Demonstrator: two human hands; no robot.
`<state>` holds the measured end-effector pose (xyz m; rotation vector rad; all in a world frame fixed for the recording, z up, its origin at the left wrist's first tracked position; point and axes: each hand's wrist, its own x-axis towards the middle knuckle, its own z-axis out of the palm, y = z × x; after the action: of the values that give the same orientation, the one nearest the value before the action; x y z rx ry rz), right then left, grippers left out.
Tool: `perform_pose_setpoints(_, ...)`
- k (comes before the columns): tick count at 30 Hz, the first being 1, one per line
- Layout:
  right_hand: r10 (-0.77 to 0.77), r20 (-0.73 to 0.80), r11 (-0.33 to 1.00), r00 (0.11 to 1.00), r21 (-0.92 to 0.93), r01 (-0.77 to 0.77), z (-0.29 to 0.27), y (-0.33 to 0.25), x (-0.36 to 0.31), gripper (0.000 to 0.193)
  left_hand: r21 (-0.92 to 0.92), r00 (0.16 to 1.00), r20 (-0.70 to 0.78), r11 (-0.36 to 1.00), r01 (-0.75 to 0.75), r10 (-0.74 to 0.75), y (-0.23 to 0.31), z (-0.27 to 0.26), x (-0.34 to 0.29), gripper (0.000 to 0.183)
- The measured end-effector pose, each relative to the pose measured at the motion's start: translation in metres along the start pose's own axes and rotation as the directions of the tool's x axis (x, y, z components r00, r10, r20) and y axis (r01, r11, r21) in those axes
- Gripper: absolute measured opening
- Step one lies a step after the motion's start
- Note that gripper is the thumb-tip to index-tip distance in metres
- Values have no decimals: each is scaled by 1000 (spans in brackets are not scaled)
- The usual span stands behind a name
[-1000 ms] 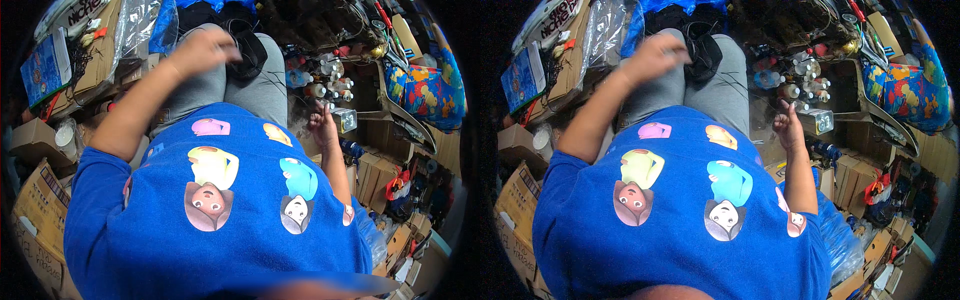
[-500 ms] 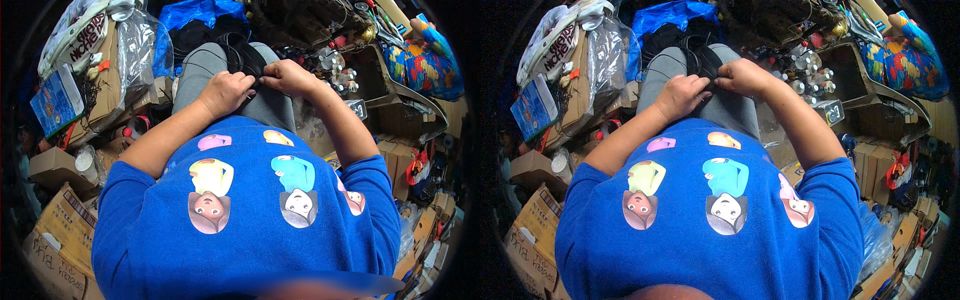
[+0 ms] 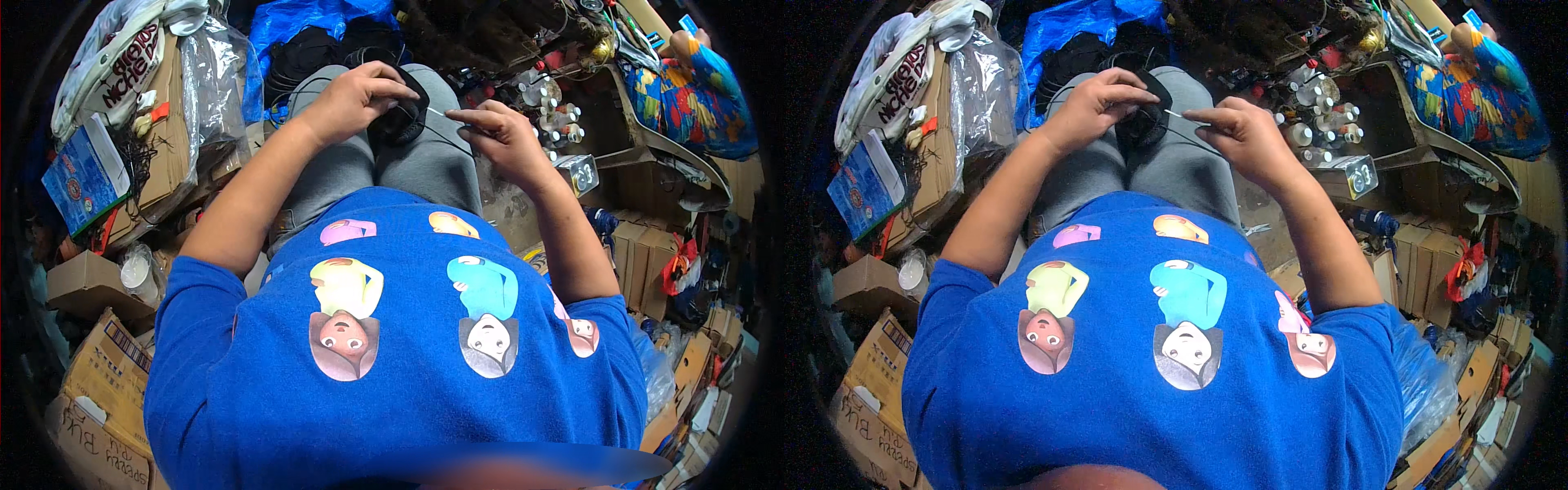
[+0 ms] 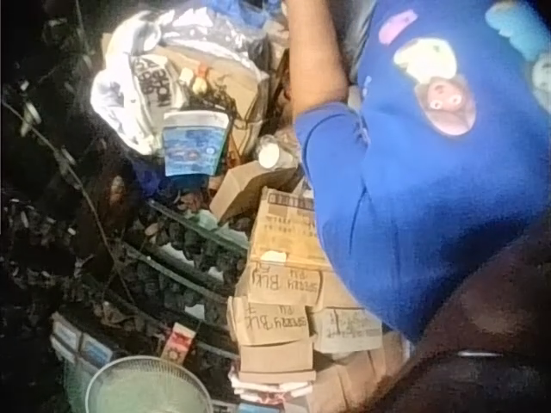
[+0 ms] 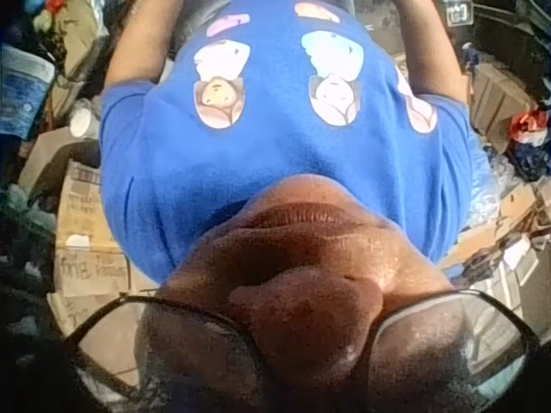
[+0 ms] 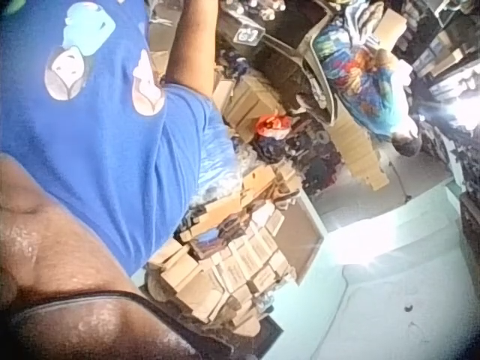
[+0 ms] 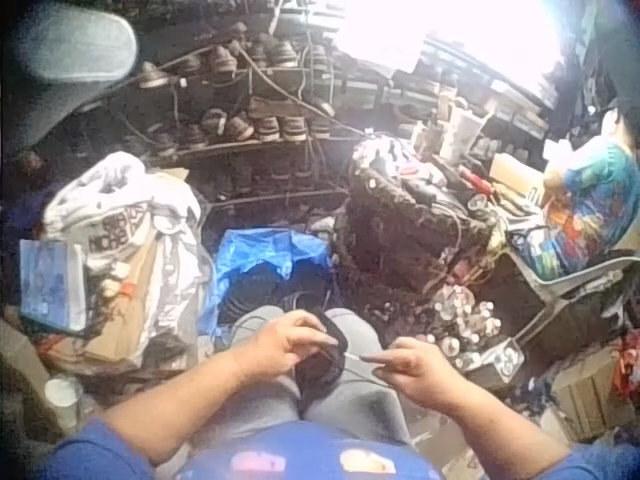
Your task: Lacing a black shoe while sitting in a workshop.
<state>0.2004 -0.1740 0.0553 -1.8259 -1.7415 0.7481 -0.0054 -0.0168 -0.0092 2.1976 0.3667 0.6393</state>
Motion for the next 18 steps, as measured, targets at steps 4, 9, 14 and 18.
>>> perform_pose_setpoints(4, 5, 18, 997, 1000, -74, -4, 11, 5, 8, 28, -7, 988, 152, 999, 40, -39, -6, 4, 11, 29)
perform_pose_setpoints(9, 67, 42, 995, 997, -76, -64, 12, 2, 15, 26, 14, 980, 188, 998, 63, -64, -18, 6, 12, 28)
perform_pose_setpoints(14, 48, 56, 982, 997, -185, -37, 11, -7, 19, 20, -7, 982, 183, 999, 46, -44, -24, 8, 12, 29)
perform_pose_setpoints(18, 55, 44, 976, 998, -213, -44, 16, -5, 24, 24, -17, 984, 176, 999, 32, -29, -28, 9, 12, 28)
